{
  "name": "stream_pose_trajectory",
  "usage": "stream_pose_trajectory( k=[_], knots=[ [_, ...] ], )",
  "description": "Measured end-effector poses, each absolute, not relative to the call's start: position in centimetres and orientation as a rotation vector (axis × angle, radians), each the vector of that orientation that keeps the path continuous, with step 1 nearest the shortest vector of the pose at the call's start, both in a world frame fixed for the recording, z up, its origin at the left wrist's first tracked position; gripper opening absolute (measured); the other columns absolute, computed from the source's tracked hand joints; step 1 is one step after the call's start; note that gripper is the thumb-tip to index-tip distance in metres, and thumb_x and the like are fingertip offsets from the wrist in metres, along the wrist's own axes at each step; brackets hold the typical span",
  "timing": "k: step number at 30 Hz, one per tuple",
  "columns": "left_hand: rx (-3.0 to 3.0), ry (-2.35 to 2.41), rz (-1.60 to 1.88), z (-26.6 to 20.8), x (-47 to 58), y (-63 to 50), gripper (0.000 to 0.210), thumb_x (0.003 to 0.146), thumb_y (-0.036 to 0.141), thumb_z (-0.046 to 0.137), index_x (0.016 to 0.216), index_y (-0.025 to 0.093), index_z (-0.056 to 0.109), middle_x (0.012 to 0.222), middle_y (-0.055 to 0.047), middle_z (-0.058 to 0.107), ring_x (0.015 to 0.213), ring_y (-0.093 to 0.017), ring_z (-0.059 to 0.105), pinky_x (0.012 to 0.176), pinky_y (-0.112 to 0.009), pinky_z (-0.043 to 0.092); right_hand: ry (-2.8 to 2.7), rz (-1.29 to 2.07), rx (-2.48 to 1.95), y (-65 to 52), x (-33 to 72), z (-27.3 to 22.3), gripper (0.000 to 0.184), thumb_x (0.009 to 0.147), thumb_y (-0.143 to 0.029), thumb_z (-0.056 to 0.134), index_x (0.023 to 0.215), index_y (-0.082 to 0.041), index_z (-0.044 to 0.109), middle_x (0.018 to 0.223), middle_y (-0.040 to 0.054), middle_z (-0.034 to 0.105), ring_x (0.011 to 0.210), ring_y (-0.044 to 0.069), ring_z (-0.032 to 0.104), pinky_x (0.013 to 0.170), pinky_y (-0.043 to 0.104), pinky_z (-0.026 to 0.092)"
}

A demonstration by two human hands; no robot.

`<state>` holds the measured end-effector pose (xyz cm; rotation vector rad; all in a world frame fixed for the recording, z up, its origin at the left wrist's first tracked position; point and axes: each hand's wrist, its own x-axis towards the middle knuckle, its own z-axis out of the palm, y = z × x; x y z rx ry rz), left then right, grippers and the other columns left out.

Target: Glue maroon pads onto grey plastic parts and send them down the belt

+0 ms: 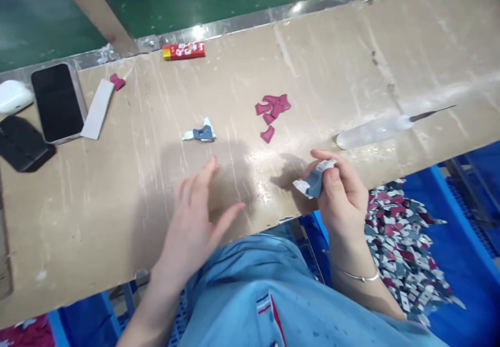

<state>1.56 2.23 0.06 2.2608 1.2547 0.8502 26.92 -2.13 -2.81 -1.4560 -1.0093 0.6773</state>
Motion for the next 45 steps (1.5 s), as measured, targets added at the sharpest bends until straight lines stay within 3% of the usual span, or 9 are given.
stream_pose_trajectory(
  k=[5, 8, 12, 16, 23, 28, 37, 41, 45],
  knots=[
    [2.595, 1.417, 0.631, -0.7, -0.3, 7.6, 0.075, 0.104, 0.059, 0.064, 0.165, 0.018, 0.049, 0.149, -0.025, 0.066, 0.13, -0.046, 0.064, 0.115, -0.059, 0.044, -1.211, 0.165, -1.89, -3.5, 35.2, -4.3, 0.032, 0.107, -0.05, 0.067, 0.128, -0.028, 0.079, 0.087, 0.0028, 0.07, 0.073, 0.021, 0.062, 0.067, 0.035, 0.052],
    [2.667, 1.456, 0.52, -1.3, 0.1, 11.1, 0.079, 0.1, 0.07, 0.062, 0.154, 0.012, 0.06, 0.133, -0.026, 0.073, 0.115, -0.045, 0.069, 0.102, -0.056, 0.052, -1.124, 0.109, -1.894, -3.5, 37.3, -4.8, 0.03, 0.099, -0.045, 0.078, 0.121, -0.025, 0.081, 0.092, 0.005, 0.073, 0.074, 0.021, 0.061, 0.069, 0.037, 0.048],
    [2.694, 1.505, 0.198, -0.2, 1.4, 14.0, 0.05, 0.103, 0.056, 0.06, 0.125, 0.014, 0.076, 0.111, -0.021, 0.076, 0.104, -0.043, 0.071, 0.089, -0.053, 0.057, -0.869, 0.033, -1.703, -3.3, 37.1, -4.2, 0.027, 0.099, -0.05, 0.075, 0.107, -0.024, 0.079, 0.088, 0.0042, 0.069, 0.071, 0.019, 0.057, 0.065, 0.035, 0.042],
    [2.573, 1.453, 0.19, 1.1, 1.8, 14.5, 0.026, 0.097, 0.044, 0.067, 0.103, 0.021, 0.077, 0.113, -0.017, 0.074, 0.107, -0.041, 0.072, 0.084, -0.052, 0.062, -0.716, 0.402, -1.431, -3.2, 35.5, -2.6, 0.046, 0.104, -0.068, 0.054, 0.099, -0.028, 0.076, 0.069, -0.002, 0.055, 0.054, 0.016, 0.044, 0.055, 0.033, 0.036],
    [2.086, 1.152, 0.73, 0.5, 0.8, 10.7, 0.012, 0.09, 0.029, 0.075, 0.1, 0.023, 0.072, 0.121, -0.009, 0.067, 0.116, -0.026, 0.074, 0.09, -0.038, 0.07, -0.551, 0.954, -1.206, -1.6, 32.4, -1.3, 0.033, 0.097, -0.059, 0.073, 0.112, -0.03, 0.077, 0.081, 0.0001, 0.064, 0.068, 0.019, 0.059, 0.065, 0.036, 0.051],
    [1.534, 1.067, 0.693, 0.8, 0.6, 6.8, 0.012, 0.084, 0.023, 0.081, 0.091, 0.021, 0.071, 0.133, -0.011, 0.07, 0.1, -0.02, 0.08, 0.082, -0.033, 0.072, -0.391, 1.262, -0.994, 0.6, 29.3, -2.1, 0.031, 0.096, -0.057, 0.076, 0.109, -0.029, 0.075, 0.077, -0.0011, 0.062, 0.066, 0.018, 0.058, 0.061, 0.034, 0.05],
    [1.618, 1.375, 0.62, 1.8, -2.1, 3.9, 0.017, 0.09, 0.03, 0.081, 0.083, 0.023, 0.067, 0.15, -0.016, 0.073, 0.136, -0.039, 0.073, 0.099, -0.055, 0.068, -0.082, 1.632, -0.633, 3.7, 26.9, -1.1, 0.043, 0.079, -0.045, 0.101, 0.099, -0.019, 0.073, 0.065, -0.0079, 0.055, 0.053, 0.008, 0.047, 0.048, 0.019, 0.047],
    [1.829, 1.329, 0.57, 1.3, -0.3, 3.6, 0.014, 0.09, 0.015, 0.076, 0.092, 0.023, 0.066, 0.14, -0.014, 0.075, 0.136, -0.037, 0.072, 0.102, -0.054, 0.067, -0.034, 1.751, -0.539, 3.7, 24.8, -0.7, 0.045, 0.078, -0.039, 0.103, 0.1, -0.015, 0.072, 0.066, -0.0074, 0.058, 0.054, 0.006, 0.051, 0.051, 0.016, 0.05],
    [2.056, 1.194, 0.525, 0.1, 4.2, 3.6, 0.043, 0.086, 0.005, 0.078, 0.124, 0.02, 0.063, 0.134, -0.016, 0.074, 0.132, -0.037, 0.071, 0.114, -0.062, 0.06, -0.021, 1.813, -0.506, 3.7, 24.2, -0.7, 0.042, 0.082, -0.037, 0.1, 0.103, -0.017, 0.07, 0.068, -0.0087, 0.057, 0.055, 0.006, 0.051, 0.053, 0.015, 0.05]
  ],
)
